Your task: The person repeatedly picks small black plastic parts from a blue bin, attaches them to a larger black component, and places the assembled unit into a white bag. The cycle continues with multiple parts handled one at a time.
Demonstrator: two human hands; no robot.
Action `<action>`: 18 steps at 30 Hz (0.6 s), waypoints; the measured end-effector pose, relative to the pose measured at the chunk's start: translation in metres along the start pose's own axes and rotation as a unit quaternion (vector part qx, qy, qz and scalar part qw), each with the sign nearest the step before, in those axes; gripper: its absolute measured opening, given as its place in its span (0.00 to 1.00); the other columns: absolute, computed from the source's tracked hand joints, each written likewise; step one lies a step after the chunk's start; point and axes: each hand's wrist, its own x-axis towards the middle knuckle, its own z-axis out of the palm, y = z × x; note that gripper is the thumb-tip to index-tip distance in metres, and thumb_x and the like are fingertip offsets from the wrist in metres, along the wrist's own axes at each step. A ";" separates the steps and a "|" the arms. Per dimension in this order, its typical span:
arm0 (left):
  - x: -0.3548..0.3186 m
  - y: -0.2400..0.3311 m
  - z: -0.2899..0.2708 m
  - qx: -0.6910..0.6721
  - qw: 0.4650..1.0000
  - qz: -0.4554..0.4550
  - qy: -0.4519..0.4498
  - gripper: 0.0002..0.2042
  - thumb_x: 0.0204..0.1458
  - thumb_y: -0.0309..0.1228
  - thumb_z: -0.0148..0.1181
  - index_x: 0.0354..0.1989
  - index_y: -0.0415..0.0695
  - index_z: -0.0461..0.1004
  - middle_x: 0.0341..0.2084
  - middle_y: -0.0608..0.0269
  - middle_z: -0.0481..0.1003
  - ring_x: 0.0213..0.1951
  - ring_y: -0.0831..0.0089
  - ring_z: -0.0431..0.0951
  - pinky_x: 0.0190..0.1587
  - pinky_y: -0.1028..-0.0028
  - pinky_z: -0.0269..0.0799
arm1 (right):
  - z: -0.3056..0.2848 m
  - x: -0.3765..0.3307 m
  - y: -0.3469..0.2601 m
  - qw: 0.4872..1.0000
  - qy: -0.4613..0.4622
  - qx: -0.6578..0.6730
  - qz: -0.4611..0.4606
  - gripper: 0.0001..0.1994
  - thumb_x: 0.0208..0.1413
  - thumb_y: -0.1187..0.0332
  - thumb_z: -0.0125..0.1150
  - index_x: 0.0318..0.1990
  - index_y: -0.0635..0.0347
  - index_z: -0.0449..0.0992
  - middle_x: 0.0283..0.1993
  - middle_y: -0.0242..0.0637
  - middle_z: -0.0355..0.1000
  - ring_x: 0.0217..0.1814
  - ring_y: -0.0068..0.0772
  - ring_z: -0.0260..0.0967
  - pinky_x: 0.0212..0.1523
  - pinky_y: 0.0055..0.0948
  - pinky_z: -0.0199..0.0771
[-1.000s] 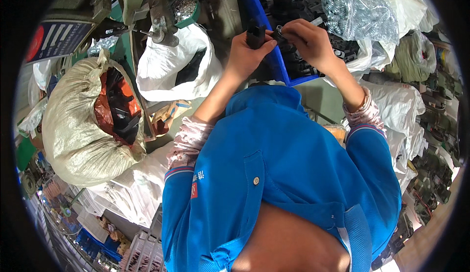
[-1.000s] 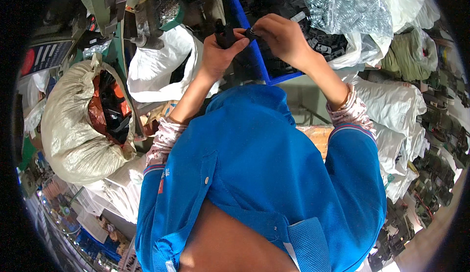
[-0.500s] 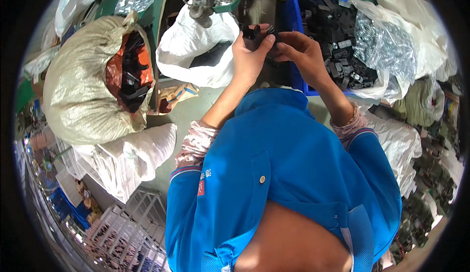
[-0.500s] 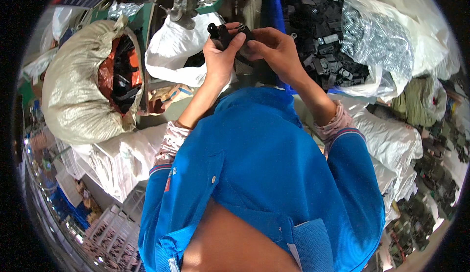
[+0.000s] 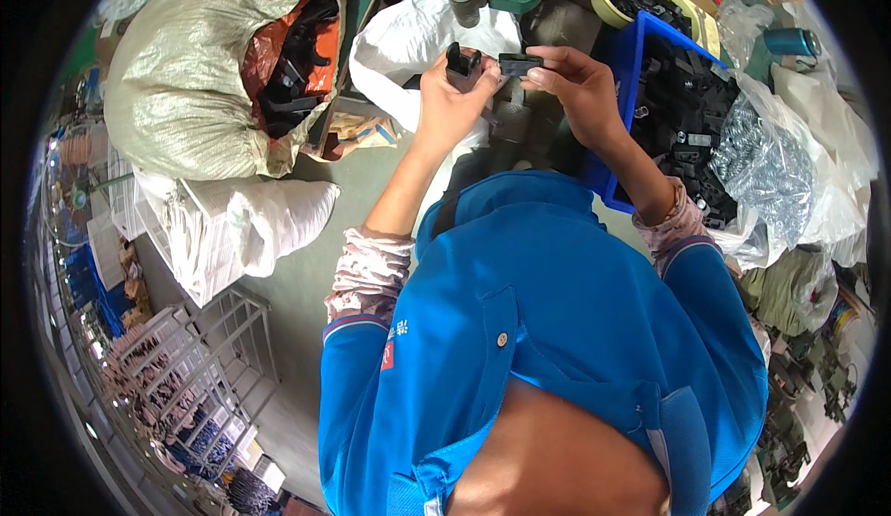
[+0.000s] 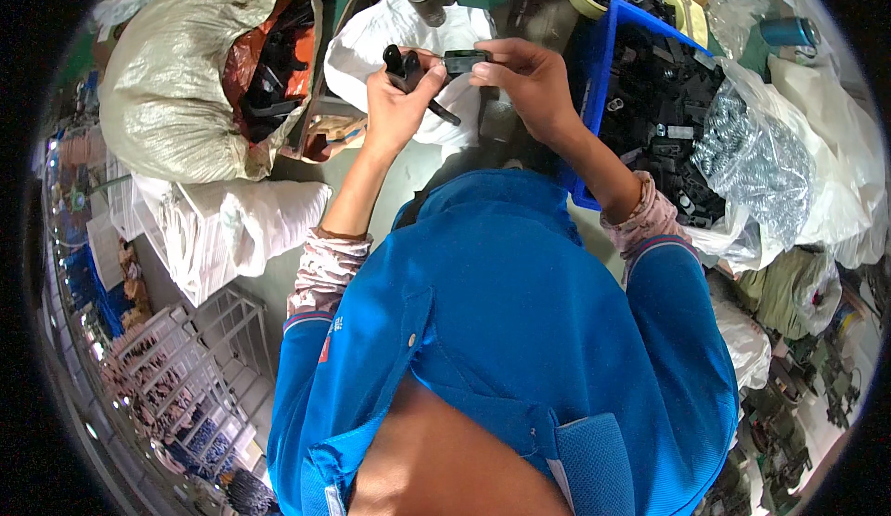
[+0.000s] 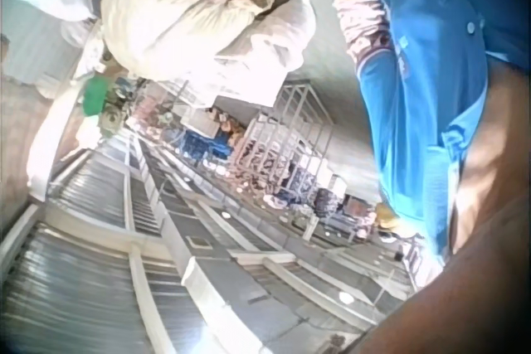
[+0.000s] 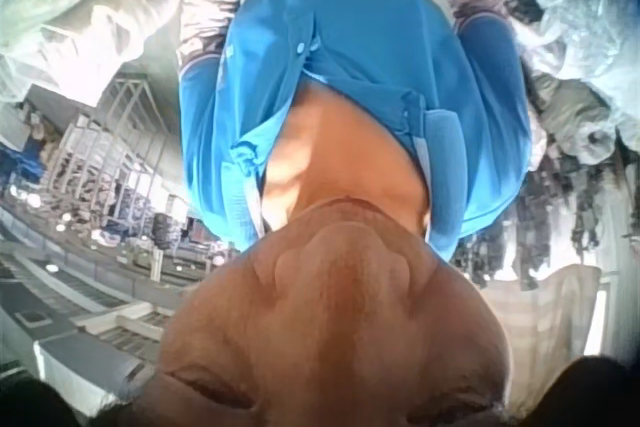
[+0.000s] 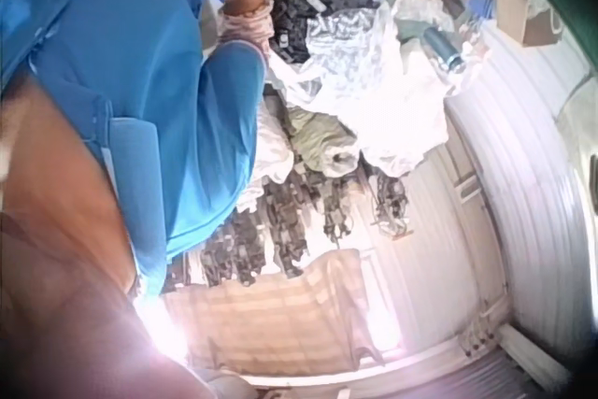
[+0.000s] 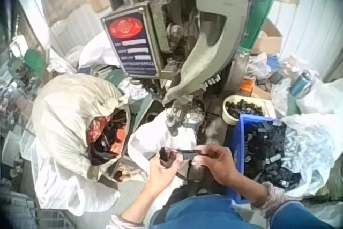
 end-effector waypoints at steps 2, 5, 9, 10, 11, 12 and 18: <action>-0.004 -0.009 -0.003 -0.072 0.995 -0.065 -0.008 0.06 0.53 0.25 0.60 0.33 0.34 0.75 0.33 0.61 0.76 0.29 0.77 0.76 0.37 0.79 0.71 | 0.001 0.005 0.004 1.000 -0.007 -0.013 -0.003 0.15 0.54 0.74 0.60 0.50 0.69 0.73 0.40 0.42 0.75 0.40 0.30 0.75 0.45 0.25 0.74; -0.004 -0.015 -0.005 -0.209 0.973 -0.093 -0.009 0.07 0.54 0.26 0.60 0.35 0.34 0.74 0.33 0.59 0.76 0.31 0.75 0.78 0.38 0.76 0.74 | -0.002 0.011 0.008 0.999 -0.022 0.031 0.036 0.16 0.55 0.72 0.59 0.51 0.69 0.73 0.42 0.44 0.75 0.43 0.33 0.75 0.46 0.27 0.74; 0.000 -0.010 -0.012 -0.270 0.945 -0.184 -0.016 0.13 0.53 0.28 0.62 0.44 0.36 0.70 0.32 0.59 0.74 0.30 0.73 0.77 0.34 0.75 0.74 | -0.015 0.017 0.004 0.995 -0.017 0.061 0.071 0.17 0.58 0.67 0.57 0.52 0.69 0.72 0.46 0.45 0.73 0.48 0.35 0.73 0.49 0.29 0.74; 0.002 -0.009 -0.017 -0.299 0.931 -0.203 -0.050 0.15 0.54 0.30 0.61 0.46 0.37 0.68 0.32 0.59 0.74 0.31 0.73 0.76 0.31 0.75 0.73 | -0.017 0.016 -0.001 0.994 -0.019 0.078 0.071 0.18 0.58 0.66 0.58 0.52 0.68 0.72 0.45 0.45 0.73 0.48 0.35 0.72 0.50 0.30 0.74; 0.003 -0.010 -0.023 -0.330 0.912 -0.228 -0.087 0.16 0.55 0.32 0.59 0.48 0.36 0.68 0.36 0.58 0.74 0.35 0.73 0.76 0.31 0.75 0.74 | -0.020 0.017 -0.006 0.994 -0.017 0.076 0.071 0.18 0.58 0.66 0.58 0.53 0.68 0.71 0.46 0.45 0.73 0.48 0.35 0.73 0.50 0.30 0.74; 0.003 -0.008 -0.025 -0.357 0.897 -0.238 -0.104 0.17 0.56 0.31 0.58 0.51 0.36 0.67 0.39 0.57 0.74 0.39 0.72 0.76 0.32 0.74 0.76 | -0.023 0.018 -0.010 0.995 -0.014 0.073 0.071 0.19 0.58 0.66 0.58 0.54 0.68 0.71 0.46 0.45 0.73 0.47 0.35 0.73 0.50 0.30 0.74; 0.000 0.012 -0.016 -0.246 0.924 -0.209 -0.206 0.19 0.56 0.26 0.55 0.57 0.40 0.66 0.49 0.55 0.73 0.45 0.66 0.78 0.32 0.75 0.80 | -0.036 0.024 -0.031 0.999 -0.026 0.028 0.012 0.12 0.59 0.68 0.57 0.44 0.67 0.71 0.44 0.41 0.69 0.46 0.32 0.73 0.50 0.27 0.76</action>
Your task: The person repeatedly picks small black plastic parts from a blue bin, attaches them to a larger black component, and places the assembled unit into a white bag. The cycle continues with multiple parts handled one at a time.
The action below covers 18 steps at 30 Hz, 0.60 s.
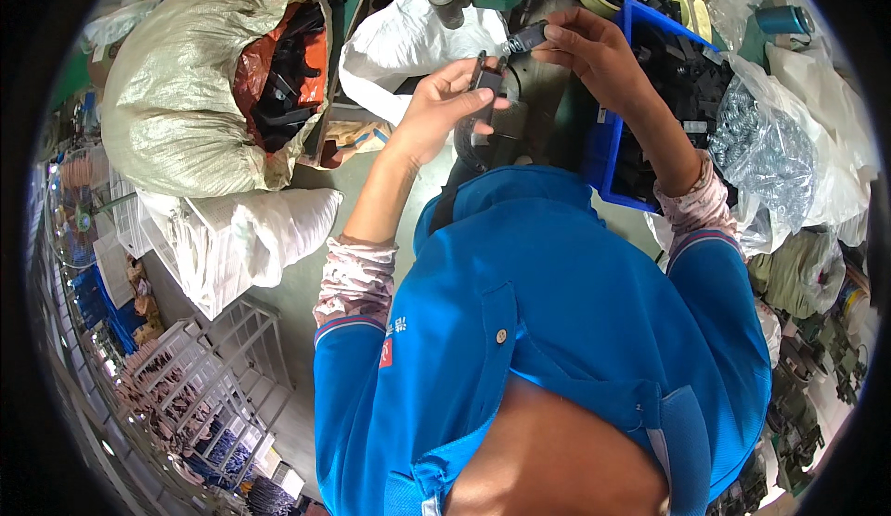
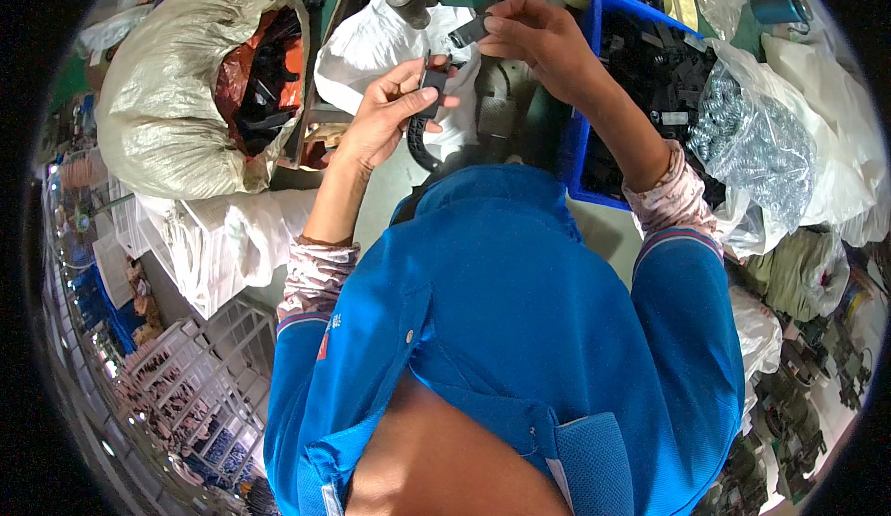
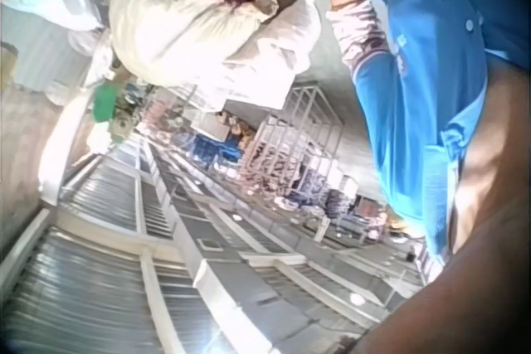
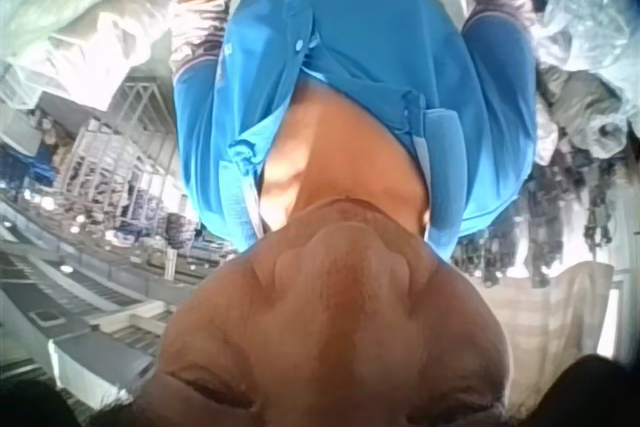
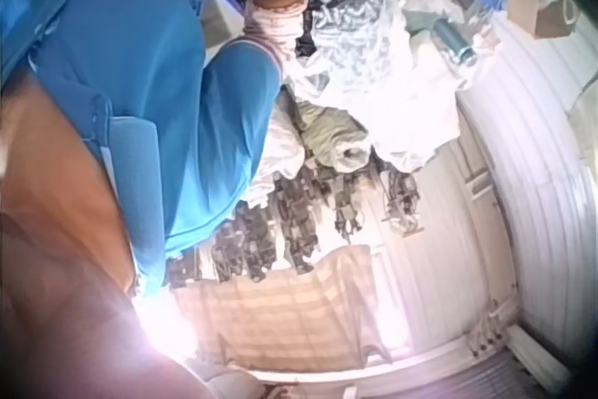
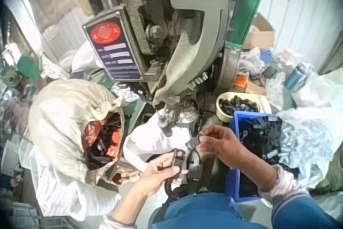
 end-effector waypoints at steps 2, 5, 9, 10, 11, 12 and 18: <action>0.002 -0.001 0.006 -0.014 1.000 -0.014 -0.007 0.19 0.55 0.25 0.56 0.56 0.39 0.67 0.48 0.56 0.74 0.41 0.65 0.79 0.28 0.78 0.78 | -0.003 0.003 0.003 1.000 -0.016 -0.014 -0.008 0.12 0.58 0.68 0.58 0.44 0.67 0.71 0.44 0.41 0.69 0.46 0.33 0.73 0.49 0.27 0.77; 0.003 0.001 0.011 -0.003 1.000 -0.021 -0.022 0.19 0.55 0.26 0.56 0.56 0.40 0.67 0.49 0.56 0.74 0.42 0.66 0.79 0.27 0.79 0.77 | -0.005 0.002 0.005 0.999 -0.034 -0.033 -0.012 0.12 0.57 0.67 0.59 0.44 0.67 0.72 0.43 0.42 0.70 0.45 0.32 0.73 0.48 0.27 0.78; 0.005 -0.003 0.015 -0.002 0.999 -0.029 -0.031 0.18 0.55 0.27 0.56 0.55 0.42 0.67 0.48 0.57 0.74 0.40 0.69 0.79 0.26 0.79 0.73 | -0.003 -0.002 -0.003 0.994 -0.053 -0.093 0.002 0.13 0.56 0.67 0.61 0.43 0.68 0.72 0.41 0.42 0.71 0.44 0.31 0.73 0.48 0.28 0.78; 0.006 -0.005 0.015 -0.004 0.999 -0.028 -0.033 0.18 0.55 0.27 0.56 0.55 0.42 0.67 0.48 0.58 0.74 0.40 0.69 0.79 0.26 0.80 0.72 | -0.004 -0.002 -0.002 0.993 -0.057 -0.103 0.003 0.13 0.56 0.67 0.61 0.43 0.68 0.72 0.40 0.42 0.71 0.43 0.31 0.74 0.48 0.28 0.77; 0.006 -0.006 0.016 -0.006 0.999 -0.028 -0.035 0.18 0.55 0.27 0.56 0.55 0.43 0.67 0.48 0.58 0.74 0.40 0.70 0.79 0.26 0.80 0.71 | -0.005 -0.001 0.000 0.992 -0.061 -0.113 0.004 0.13 0.56 0.68 0.61 0.43 0.68 0.72 0.40 0.42 0.71 0.43 0.31 0.74 0.47 0.28 0.77; 0.007 -0.006 0.017 -0.005 0.999 -0.025 -0.038 0.17 0.56 0.27 0.56 0.54 0.43 0.67 0.48 0.58 0.74 0.40 0.70 0.79 0.26 0.80 0.71 | -0.005 -0.001 0.001 0.990 -0.065 -0.123 0.006 0.13 0.55 0.68 0.61 0.43 0.69 0.72 0.40 0.43 0.72 0.42 0.31 0.74 0.47 0.29 0.77; 0.012 -0.008 0.021 0.005 0.999 -0.006 -0.034 0.16 0.56 0.27 0.56 0.52 0.40 0.67 0.45 0.58 0.76 0.39 0.71 0.79 0.26 0.80 0.70 | -0.006 -0.004 0.003 0.991 -0.065 -0.112 0.028 0.13 0.55 0.68 0.62 0.42 0.69 0.72 0.39 0.41 0.72 0.43 0.28 0.73 0.46 0.29 0.77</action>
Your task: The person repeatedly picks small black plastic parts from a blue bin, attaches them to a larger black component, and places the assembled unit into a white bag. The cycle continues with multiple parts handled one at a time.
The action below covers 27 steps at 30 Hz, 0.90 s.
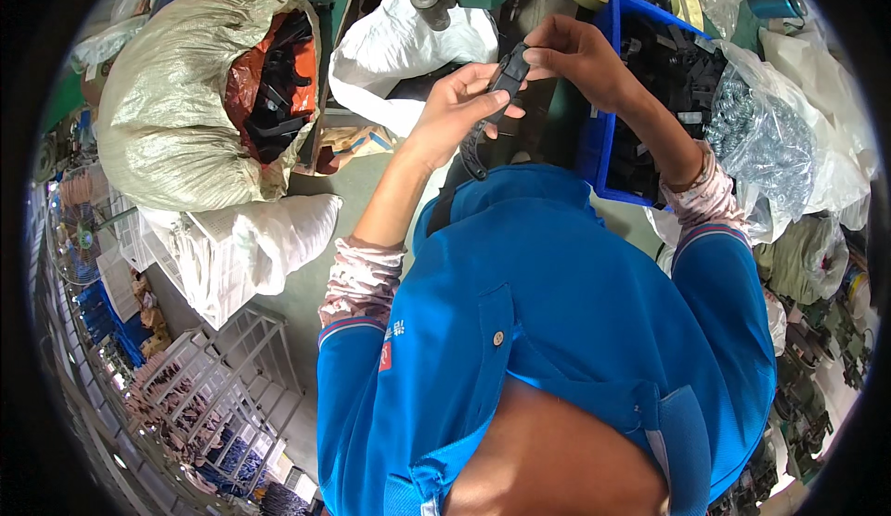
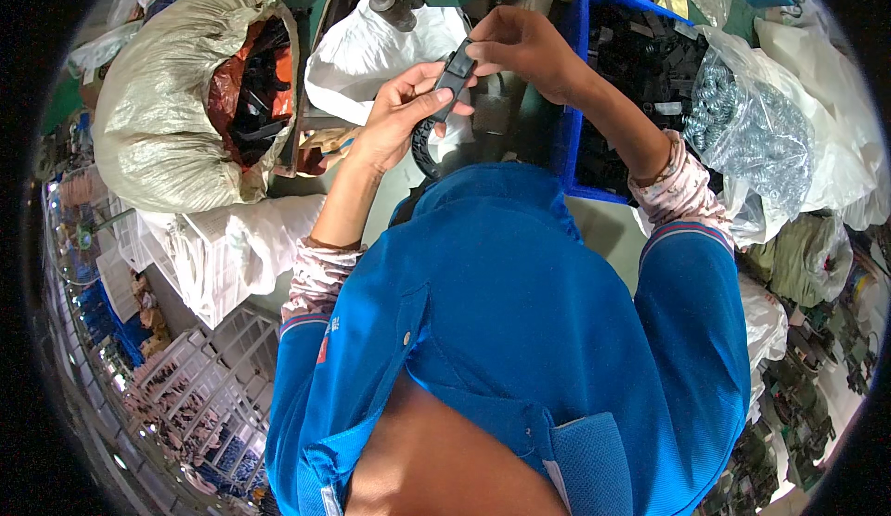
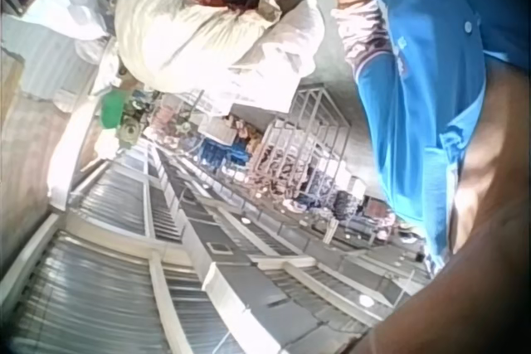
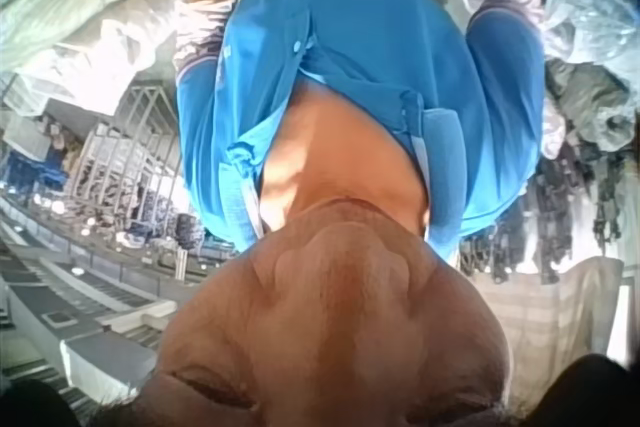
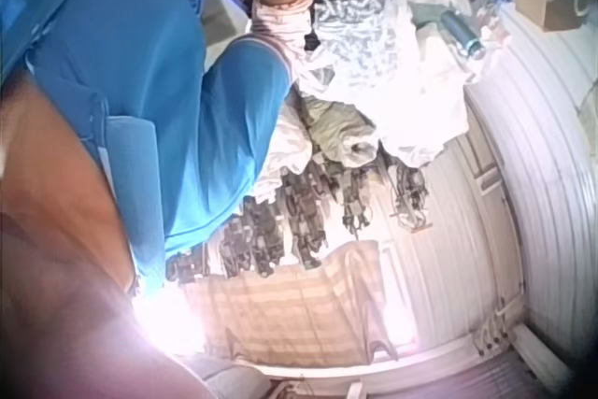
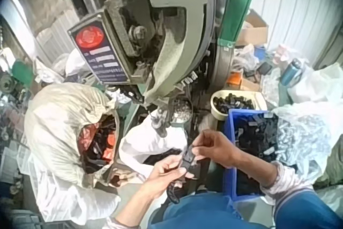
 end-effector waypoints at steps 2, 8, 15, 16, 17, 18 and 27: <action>0.003 0.001 0.003 0.007 1.000 0.010 0.002 0.18 0.55 0.28 0.58 0.53 0.37 0.65 0.42 0.57 0.76 0.38 0.70 0.80 0.26 0.80 0.70 | 0.002 -0.003 -0.002 1.000 -0.008 -0.001 0.007 0.10 0.56 0.69 0.61 0.40 0.68 0.73 0.40 0.36 0.72 0.44 0.26 0.71 0.48 0.27 0.74; 0.017 -0.012 0.013 0.148 0.974 0.100 0.141 0.15 0.52 0.26 0.63 0.45 0.38 0.66 0.30 0.60 0.75 0.31 0.80 0.77 0.24 0.82 0.70 | 0.002 -0.008 0.012 0.999 0.017 0.007 -0.028 0.07 0.55 0.74 0.59 0.41 0.65 0.77 0.48 0.35 0.71 0.52 0.25 0.67 0.55 0.26 0.65; 0.014 -0.018 0.013 0.176 0.955 0.141 0.194 0.10 0.50 0.28 0.65 0.25 0.39 0.68 0.17 0.67 0.74 0.24 0.84 0.74 0.25 0.83 0.67 | -0.017 0.000 0.001 0.997 -0.006 -0.071 -0.024 0.09 0.53 0.75 0.56 0.42 0.63 0.77 0.46 0.38 0.73 0.43 0.29 0.72 0.47 0.28 0.71; 0.013 -0.020 0.010 0.177 0.954 0.137 0.199 0.11 0.51 0.27 0.64 0.24 0.40 0.67 0.17 0.67 0.74 0.24 0.84 0.74 0.25 0.83 0.66 | -0.038 0.014 0.003 0.989 0.023 -0.144 -0.010 0.09 0.52 0.73 0.57 0.41 0.62 0.77 0.42 0.37 0.75 0.38 0.31 0.73 0.43 0.30 0.73; 0.011 -0.021 0.006 0.178 0.953 0.131 0.205 0.11 0.51 0.27 0.63 0.23 0.41 0.66 0.17 0.67 0.73 0.23 0.84 0.73 0.25 0.83 0.65 | -0.063 0.031 0.005 0.975 0.052 -0.215 0.004 0.10 0.51 0.72 0.59 0.41 0.61 0.77 0.37 0.36 0.76 0.34 0.32 0.74 0.40 0.32 0.75; 0.008 -0.021 0.004 0.161 0.955 0.140 0.206 0.11 0.52 0.27 0.62 0.23 0.42 0.66 0.17 0.68 0.73 0.22 0.85 0.72 0.24 0.83 0.64 | -0.099 0.056 0.017 0.907 0.125 -0.398 -0.054 0.09 0.50 0.69 0.60 0.39 0.59 0.77 0.34 0.38 0.76 0.30 0.39 0.74 0.36 0.34 0.76; -0.006 -0.003 -0.003 0.101 0.958 0.162 0.214 0.09 0.54 0.25 0.60 0.25 0.42 0.66 0.20 0.70 0.71 0.25 0.85 0.70 0.27 0.82 0.65 | -0.207 0.150 0.075 0.688 0.262 -0.675 0.061 0.17 0.44 0.54 0.65 0.36 0.56 0.78 0.49 0.47 0.71 0.52 0.49 0.69 0.49 0.43 0.72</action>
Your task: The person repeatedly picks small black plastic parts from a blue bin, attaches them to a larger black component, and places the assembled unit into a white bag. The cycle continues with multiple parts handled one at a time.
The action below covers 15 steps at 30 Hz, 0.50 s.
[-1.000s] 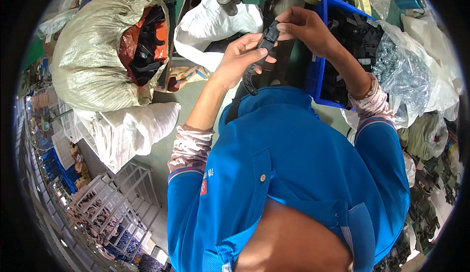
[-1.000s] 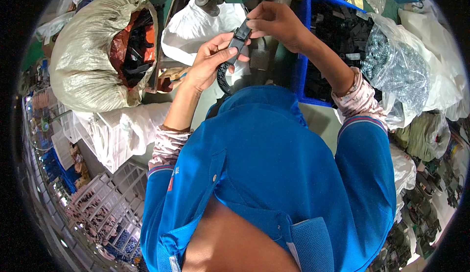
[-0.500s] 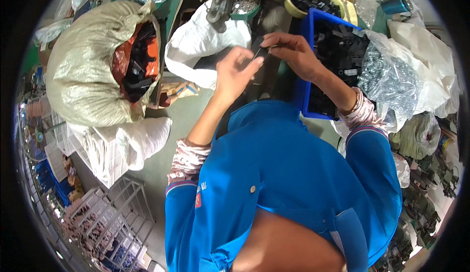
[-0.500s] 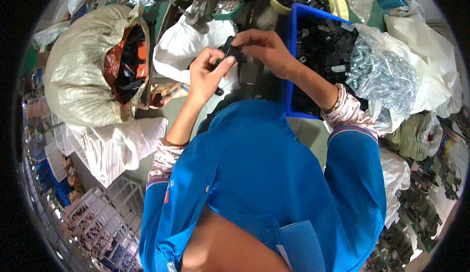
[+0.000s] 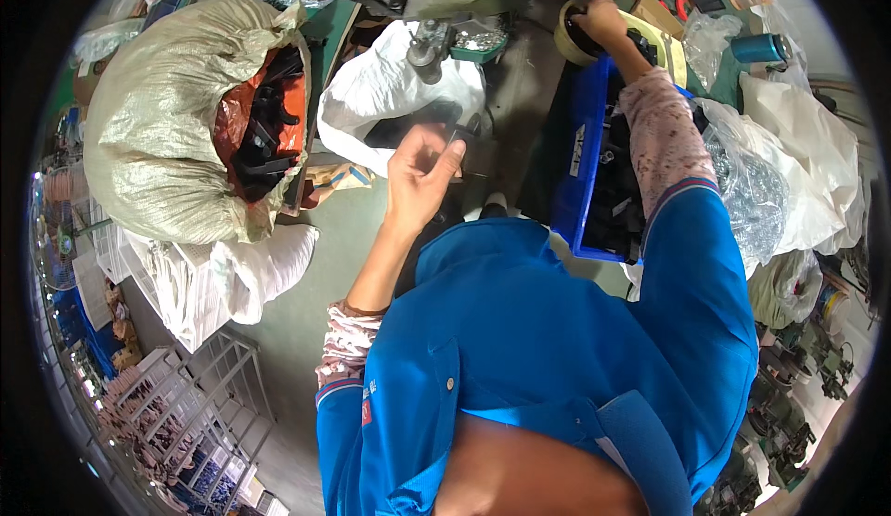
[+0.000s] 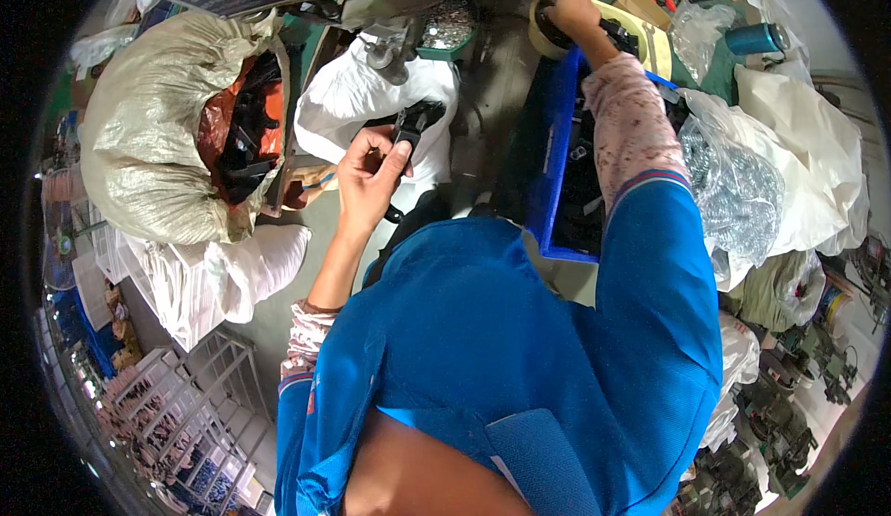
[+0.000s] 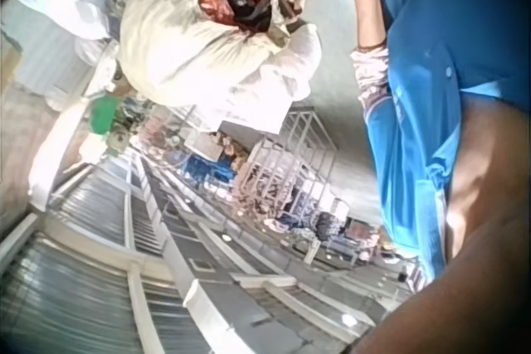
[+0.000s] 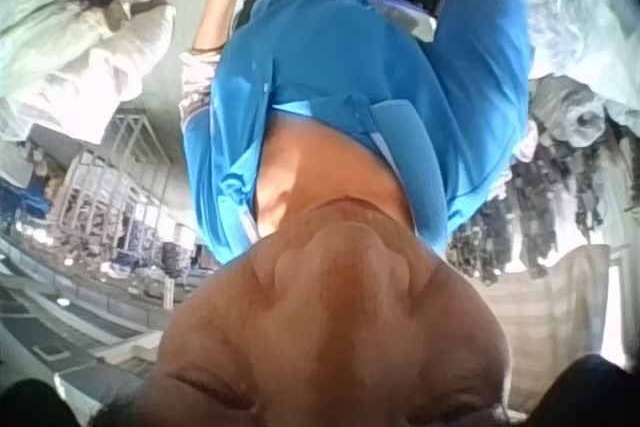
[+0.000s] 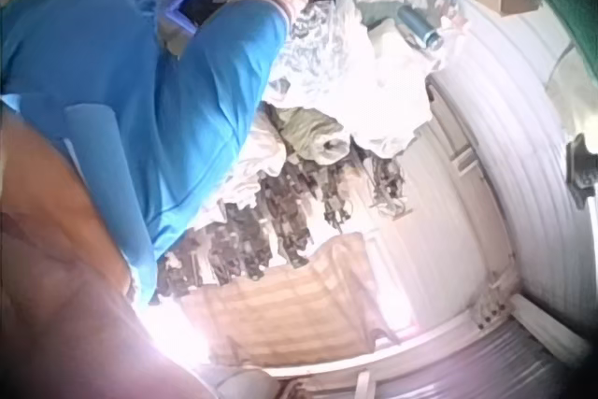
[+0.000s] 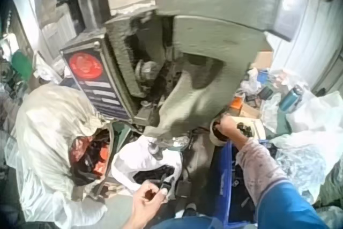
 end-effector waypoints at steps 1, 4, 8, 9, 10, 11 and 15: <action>0.000 -0.004 -0.009 0.007 1.000 0.006 0.007 0.09 0.54 0.25 0.61 0.25 0.42 0.66 0.21 0.69 0.71 0.26 0.84 0.69 0.36 0.79 0.67 | -0.016 -0.004 -0.012 0.998 0.017 0.044 0.029 0.19 0.43 0.54 0.66 0.38 0.59 0.77 0.43 0.49 0.73 0.48 0.51 0.71 0.48 0.44 0.72; 0.012 -0.014 -0.031 0.027 0.999 0.034 -0.016 0.09 0.53 0.25 0.61 0.24 0.43 0.66 0.26 0.66 0.73 0.41 0.78 0.71 0.48 0.75 0.64 | -0.069 -0.020 -0.020 0.978 0.004 0.207 0.004 0.17 0.44 0.58 0.64 0.32 0.64 0.71 0.26 0.41 0.72 0.32 0.41 0.74 0.36 0.35 0.73; 0.042 -0.004 -0.031 0.000 0.996 0.029 -0.079 0.10 0.51 0.23 0.62 0.25 0.42 0.65 0.36 0.60 0.75 0.44 0.78 0.70 0.44 0.77 0.65 | -0.118 -0.103 -0.075 0.822 -0.055 0.556 -0.111 0.09 0.58 0.65 0.59 0.30 0.59 0.70 0.24 0.27 0.67 0.30 0.16 0.68 0.29 0.21 0.69; 0.046 0.004 -0.030 0.001 0.995 0.020 -0.095 0.10 0.50 0.22 0.62 0.25 0.42 0.64 0.39 0.59 0.76 0.39 0.81 0.70 0.40 0.80 0.67 | -0.132 -0.124 -0.101 0.807 -0.073 0.582 -0.073 0.08 0.59 0.65 0.58 0.34 0.61 0.72 0.25 0.28 0.68 0.30 0.16 0.68 0.30 0.21 0.71; 0.049 0.007 -0.030 -0.006 0.993 0.039 -0.111 0.10 0.50 0.22 0.61 0.25 0.41 0.64 0.43 0.56 0.76 0.34 0.84 0.69 0.34 0.81 0.66 | -0.141 -0.140 -0.122 0.789 -0.092 0.607 -0.036 0.09 0.61 0.65 0.56 0.38 0.62 0.74 0.26 0.28 0.69 0.31 0.17 0.69 0.31 0.20 0.72; 0.054 0.008 -0.031 0.016 0.991 0.058 -0.117 0.10 0.50 0.22 0.62 0.25 0.41 0.64 0.45 0.55 0.75 0.35 0.83 0.70 0.35 0.81 0.67 | -0.144 -0.150 -0.133 0.794 -0.114 0.596 -0.038 0.09 0.60 0.66 0.56 0.42 0.62 0.74 0.28 0.29 0.70 0.32 0.17 0.69 0.33 0.20 0.73; 0.064 0.014 -0.045 0.106 0.973 0.149 -0.143 0.10 0.49 0.22 0.62 0.25 0.39 0.63 0.49 0.51 0.74 0.39 0.79 0.73 0.40 0.78 0.70 | -0.146 -0.169 -0.161 0.784 -0.137 0.598 -0.095 0.14 0.59 0.70 0.57 0.52 0.63 0.73 0.33 0.33 0.73 0.36 0.20 0.72 0.38 0.21 0.75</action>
